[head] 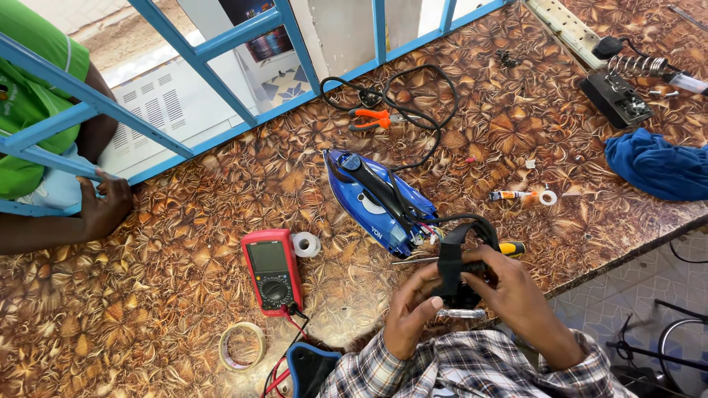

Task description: The person repairs an electric iron by dismantling its handle and internal components, checking the internal wiring and heating element, and then reassembling the iron on a workbench.

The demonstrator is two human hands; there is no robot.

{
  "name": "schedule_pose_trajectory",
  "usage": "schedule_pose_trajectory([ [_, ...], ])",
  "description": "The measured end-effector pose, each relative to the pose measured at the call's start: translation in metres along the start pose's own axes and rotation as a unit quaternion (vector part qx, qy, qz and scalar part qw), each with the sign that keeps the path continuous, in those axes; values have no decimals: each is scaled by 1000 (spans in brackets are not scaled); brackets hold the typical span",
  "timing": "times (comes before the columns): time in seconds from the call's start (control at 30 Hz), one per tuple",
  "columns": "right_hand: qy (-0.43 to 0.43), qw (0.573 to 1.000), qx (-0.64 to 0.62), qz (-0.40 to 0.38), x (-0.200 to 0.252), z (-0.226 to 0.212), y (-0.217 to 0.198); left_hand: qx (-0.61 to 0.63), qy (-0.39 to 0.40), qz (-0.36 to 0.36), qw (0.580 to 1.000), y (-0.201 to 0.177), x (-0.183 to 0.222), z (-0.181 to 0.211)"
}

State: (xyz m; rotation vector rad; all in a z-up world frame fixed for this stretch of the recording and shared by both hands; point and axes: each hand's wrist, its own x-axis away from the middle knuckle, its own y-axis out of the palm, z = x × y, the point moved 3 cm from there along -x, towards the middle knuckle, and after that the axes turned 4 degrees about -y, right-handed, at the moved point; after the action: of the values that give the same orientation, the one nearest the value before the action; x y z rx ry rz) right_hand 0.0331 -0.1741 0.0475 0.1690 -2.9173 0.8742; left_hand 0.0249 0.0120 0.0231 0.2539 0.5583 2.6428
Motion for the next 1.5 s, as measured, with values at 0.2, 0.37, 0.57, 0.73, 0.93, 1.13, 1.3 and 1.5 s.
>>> schedule_pose_trajectory([
  [0.2, 43, 996, -74, -16, -2, 40, -1, 8, 77, -41, 996, 9, 4, 6],
  [0.37, 9, 989, -140, -41, -8, 88, 7, -214, 103, 11, 971, 3, 5, 11],
  [0.57, 119, 985, -120, -38, -16, 46, -9, -151, -70, 48, 985, 12, 5, 29],
  [0.73, 286, 949, -107, -72, -16, -39, -18, -105, -114, 70, 986, 7, 5, 4],
  [0.93, 314, 946, -66, -44, -7, -47, -10, 44, -75, 27, 996, -4, 2, -43],
  [1.13, 151, 983, -19, 100, -5, -17, -13, 55, -82, 17, 995, -8, 0, -53],
  [1.3, 173, 983, 31, 55, -19, 1, -11, 131, -51, -38, 989, -7, 3, -62],
  [1.5, 145, 982, -114, -47, -31, 100, 29, 120, 32, -61, 990, -25, 3, -67],
])
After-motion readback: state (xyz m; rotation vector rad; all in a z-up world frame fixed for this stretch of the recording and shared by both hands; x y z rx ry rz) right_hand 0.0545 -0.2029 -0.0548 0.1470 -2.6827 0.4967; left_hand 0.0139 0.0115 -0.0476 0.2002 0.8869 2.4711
